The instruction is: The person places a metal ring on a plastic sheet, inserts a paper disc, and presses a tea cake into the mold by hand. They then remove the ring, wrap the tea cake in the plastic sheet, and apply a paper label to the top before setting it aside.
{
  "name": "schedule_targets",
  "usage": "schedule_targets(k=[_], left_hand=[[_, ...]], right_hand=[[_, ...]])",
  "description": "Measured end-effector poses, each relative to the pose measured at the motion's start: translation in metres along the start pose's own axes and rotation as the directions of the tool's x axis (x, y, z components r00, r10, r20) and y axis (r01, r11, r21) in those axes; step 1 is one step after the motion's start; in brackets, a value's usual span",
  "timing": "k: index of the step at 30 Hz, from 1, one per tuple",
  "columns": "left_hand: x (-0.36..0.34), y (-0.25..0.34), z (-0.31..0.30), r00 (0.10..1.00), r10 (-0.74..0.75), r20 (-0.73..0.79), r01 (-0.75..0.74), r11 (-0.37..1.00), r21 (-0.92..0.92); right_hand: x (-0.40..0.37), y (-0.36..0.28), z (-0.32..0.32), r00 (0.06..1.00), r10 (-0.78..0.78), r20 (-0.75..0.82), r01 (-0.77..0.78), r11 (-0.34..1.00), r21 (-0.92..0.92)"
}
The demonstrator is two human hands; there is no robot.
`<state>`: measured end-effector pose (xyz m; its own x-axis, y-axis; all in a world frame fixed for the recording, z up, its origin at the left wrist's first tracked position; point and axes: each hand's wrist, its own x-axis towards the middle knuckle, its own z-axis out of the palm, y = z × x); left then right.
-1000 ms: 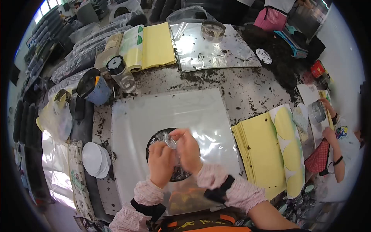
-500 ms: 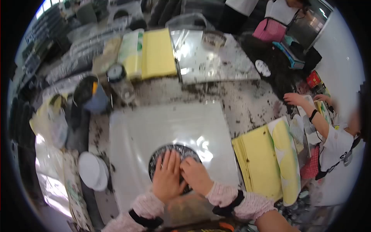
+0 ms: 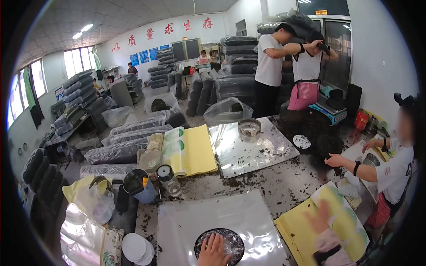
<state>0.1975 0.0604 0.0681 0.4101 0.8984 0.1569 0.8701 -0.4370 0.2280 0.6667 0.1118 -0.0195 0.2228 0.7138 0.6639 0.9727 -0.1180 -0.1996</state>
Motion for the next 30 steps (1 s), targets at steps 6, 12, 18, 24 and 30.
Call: schedule_targets(k=[6,12,18,24,30], left_hand=[[-0.003,0.002,0.003,0.998,0.010,-0.064,-0.013,0.998,-0.054],[0.001,-0.009,0.014,1.000,0.013,0.011,-0.014,0.994,0.111],[-0.002,-0.003,0.012,0.992,-0.015,0.122,0.009,0.999,0.051],[-0.003,-0.001,0.012,0.990,0.019,0.142,-0.029,0.997,0.070],[-0.007,-0.007,0.019,0.989,-0.013,0.144,0.009,1.000,0.028]], right_hand=[[-0.034,0.095,-0.094,0.806,0.504,0.312,-0.278,0.786,-0.552],[-0.110,-0.071,-0.127,0.684,0.245,0.687,-0.349,0.937,0.013],[-0.172,0.106,-0.232,0.996,0.068,0.053,-0.038,0.897,-0.441],[-0.170,0.097,-0.249,0.994,0.106,0.019,-0.093,0.936,-0.339],[-0.167,0.118,-0.249,0.697,0.717,0.003,-0.715,0.695,0.070]])
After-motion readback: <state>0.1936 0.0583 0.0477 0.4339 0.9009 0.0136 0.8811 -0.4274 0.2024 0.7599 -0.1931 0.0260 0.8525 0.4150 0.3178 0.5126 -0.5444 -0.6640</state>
